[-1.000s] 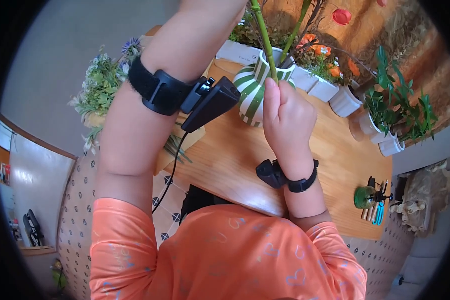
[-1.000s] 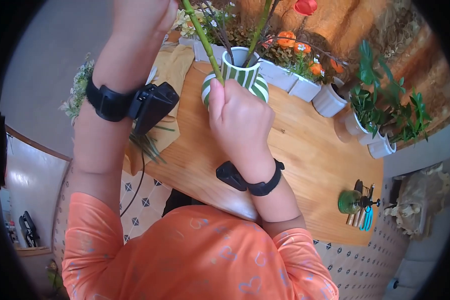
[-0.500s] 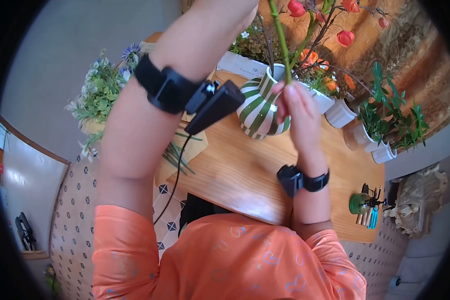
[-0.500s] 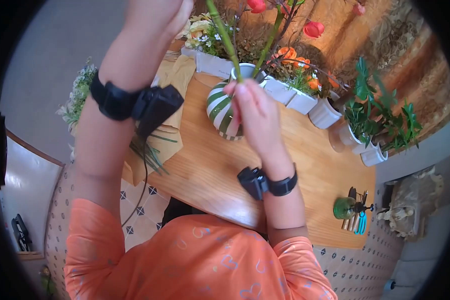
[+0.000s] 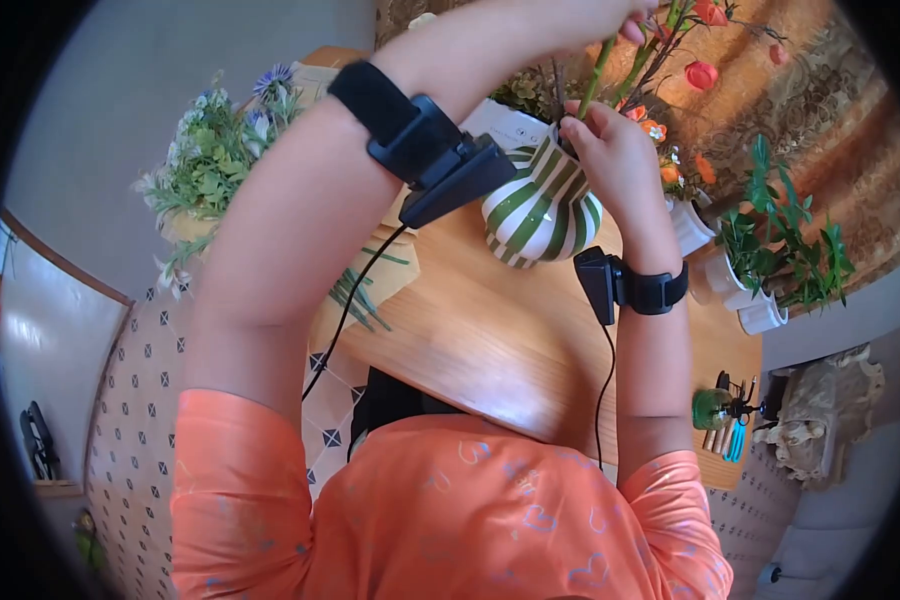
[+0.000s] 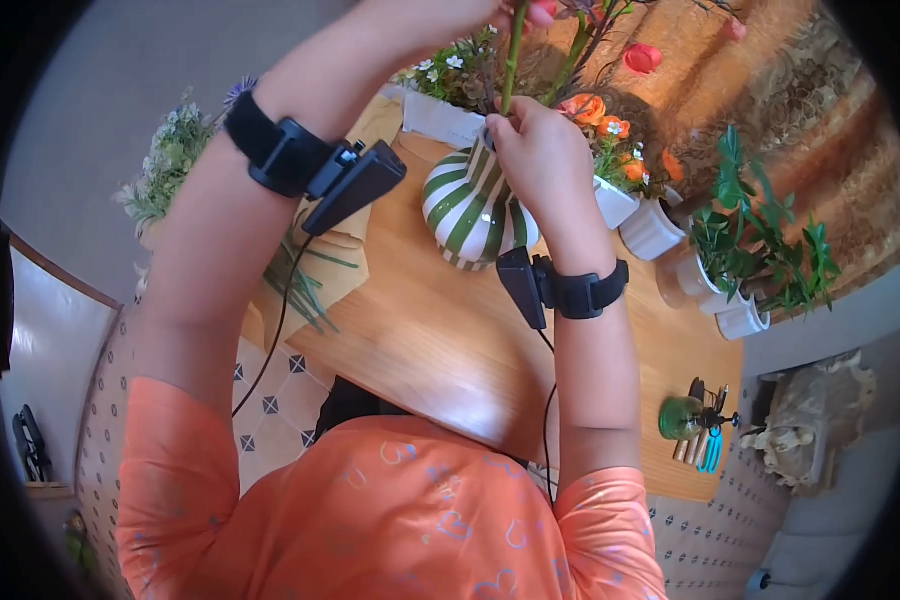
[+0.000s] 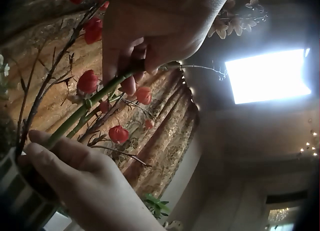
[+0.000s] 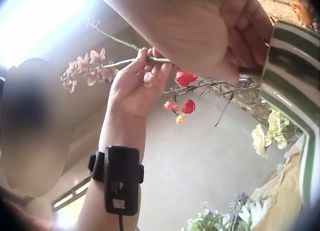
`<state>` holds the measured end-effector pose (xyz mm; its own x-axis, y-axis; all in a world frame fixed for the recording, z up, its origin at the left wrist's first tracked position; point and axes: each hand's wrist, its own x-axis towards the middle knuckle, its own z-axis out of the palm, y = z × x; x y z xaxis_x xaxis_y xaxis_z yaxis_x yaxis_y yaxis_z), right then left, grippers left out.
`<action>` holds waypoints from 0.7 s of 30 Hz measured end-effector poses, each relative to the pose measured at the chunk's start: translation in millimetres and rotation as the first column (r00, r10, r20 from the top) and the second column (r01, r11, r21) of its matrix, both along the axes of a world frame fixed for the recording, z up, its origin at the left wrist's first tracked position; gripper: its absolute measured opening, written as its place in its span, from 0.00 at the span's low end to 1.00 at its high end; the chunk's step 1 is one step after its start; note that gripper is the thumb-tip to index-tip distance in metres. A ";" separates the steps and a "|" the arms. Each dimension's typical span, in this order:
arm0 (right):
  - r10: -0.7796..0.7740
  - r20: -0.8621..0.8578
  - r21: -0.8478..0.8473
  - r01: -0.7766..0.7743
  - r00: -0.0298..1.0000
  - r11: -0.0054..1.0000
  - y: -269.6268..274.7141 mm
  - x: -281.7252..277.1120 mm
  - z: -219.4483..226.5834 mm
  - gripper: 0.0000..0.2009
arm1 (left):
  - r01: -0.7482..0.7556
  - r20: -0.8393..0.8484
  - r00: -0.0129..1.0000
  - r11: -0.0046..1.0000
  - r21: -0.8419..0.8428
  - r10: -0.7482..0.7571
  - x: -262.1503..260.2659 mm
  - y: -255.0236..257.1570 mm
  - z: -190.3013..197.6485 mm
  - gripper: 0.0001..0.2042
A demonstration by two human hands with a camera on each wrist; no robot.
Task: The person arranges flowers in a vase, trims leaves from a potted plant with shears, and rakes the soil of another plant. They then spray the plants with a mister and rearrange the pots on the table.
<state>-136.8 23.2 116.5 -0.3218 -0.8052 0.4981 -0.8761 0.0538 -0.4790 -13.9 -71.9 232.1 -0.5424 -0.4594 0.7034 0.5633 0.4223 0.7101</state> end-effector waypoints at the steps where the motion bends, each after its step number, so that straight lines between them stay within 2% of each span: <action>1: 0.030 0.008 0.084 -0.031 1.000 0.996 -0.8 -2.1 -2.7 0.14 | 0.023 0.003 1.000 0.999 -0.025 -0.023 -9.7 -7.4 -10.2 0.02; 3: 0.023 -0.017 0.099 -0.021 1.000 0.995 2.0 0.2 -1.8 0.14 | -0.037 0.063 0.997 0.998 -0.058 0.040 -13.2 0.0 -28.2 0.03; 5: 0.086 0.120 0.000 -0.086 0.989 0.996 1.0 -4.7 -4.6 0.14 | -0.031 0.114 0.993 0.999 -0.045 0.036 -13.9 3.9 -50.5 0.03; 7: 0.051 0.057 0.017 -0.052 0.997 0.998 4.1 -0.9 0.1 0.15 | -0.041 0.299 0.951 0.993 -0.112 0.073 -24.0 4.2 -83.6 0.09; 8: 0.014 0.043 0.039 -0.016 0.999 0.999 4.9 0.0 1.1 0.15 | -0.148 0.247 0.945 0.953 -0.264 0.215 -27.5 1.0 -98.5 0.08; 9: -0.025 0.028 0.059 0.023 0.999 0.998 6.1 0.5 2.8 0.15 | -0.145 0.246 0.946 0.953 -0.265 0.212 -26.8 2.0 -103.7 0.08; 10: -0.054 0.001 0.176 0.053 0.999 0.983 5.8 1.7 5.3 0.14 | -0.224 0.254 0.919 0.928 -0.297 0.303 -25.7 2.8 -109.8 0.09; 11: -0.059 -0.001 0.177 0.059 0.998 0.982 3.9 -0.4 2.4 0.14 | -0.300 0.259 0.883 0.895 -0.329 0.391 -22.6 5.4 -113.6 0.10; 12: 0.010 -0.003 0.132 -0.010 1.000 0.991 1.0 -4.0 -3.5 0.14 | -0.350 0.289 0.834 0.855 -0.382 0.470 -16.1 10.7 -112.3 0.12; 13: 0.080 -0.006 0.089 -0.079 0.997 0.993 -1.0 -6.3 -7.4 0.14 | -0.347 0.289 0.836 0.858 -0.379 0.466 -17.7 8.4 -117.9 0.12; 14: 0.094 -0.078 0.078 -0.087 0.993 0.993 -2.1 -4.9 -7.7 0.12 | -0.415 0.242 0.788 0.778 -0.471 0.566 -18.1 7.8 -122.7 0.11; 15: 0.093 -0.078 0.081 -0.087 0.993 0.993 -1.5 -2.7 -8.8 0.12 | -0.474 0.183 0.732 0.683 -0.555 0.657 -18.0 6.7 -127.1 0.11; 16: 0.070 -0.156 0.068 -0.060 0.985 0.996 -0.6 0.1 -9.3 0.11 | -0.473 0.276 0.692 0.708 -0.524 0.667 -16.8 6.6 -132.7 0.11; 17: 0.046 -0.233 0.051 -0.035 0.971 0.998 0.2 2.1 -9.4 0.10 | -0.474 0.276 0.691 0.707 -0.524 0.668 -15.9 4.2 -139.1 0.11; 18: 0.086 -0.315 0.016 -0.085 0.945 0.996 1.4 2.6 -13.2 0.10 | -0.497 0.295 0.637 0.671 -0.551 0.713 -14.6 2.8 -146.4 0.11; 19: 0.088 -0.314 0.014 -0.088 0.945 0.996 1.9 4.5 -14.1 0.10 | -0.516 0.310 0.578 0.632 -0.578 0.755 -14.9 0.6 -152.0 0.11; 21: 0.007 -0.414 -0.020 -0.017 0.910 1.000 1.9 10.4 -15.8 0.09 | -0.483 0.338 0.595 0.661 -0.574 0.729 -10.9 1.6 -149.0 0.12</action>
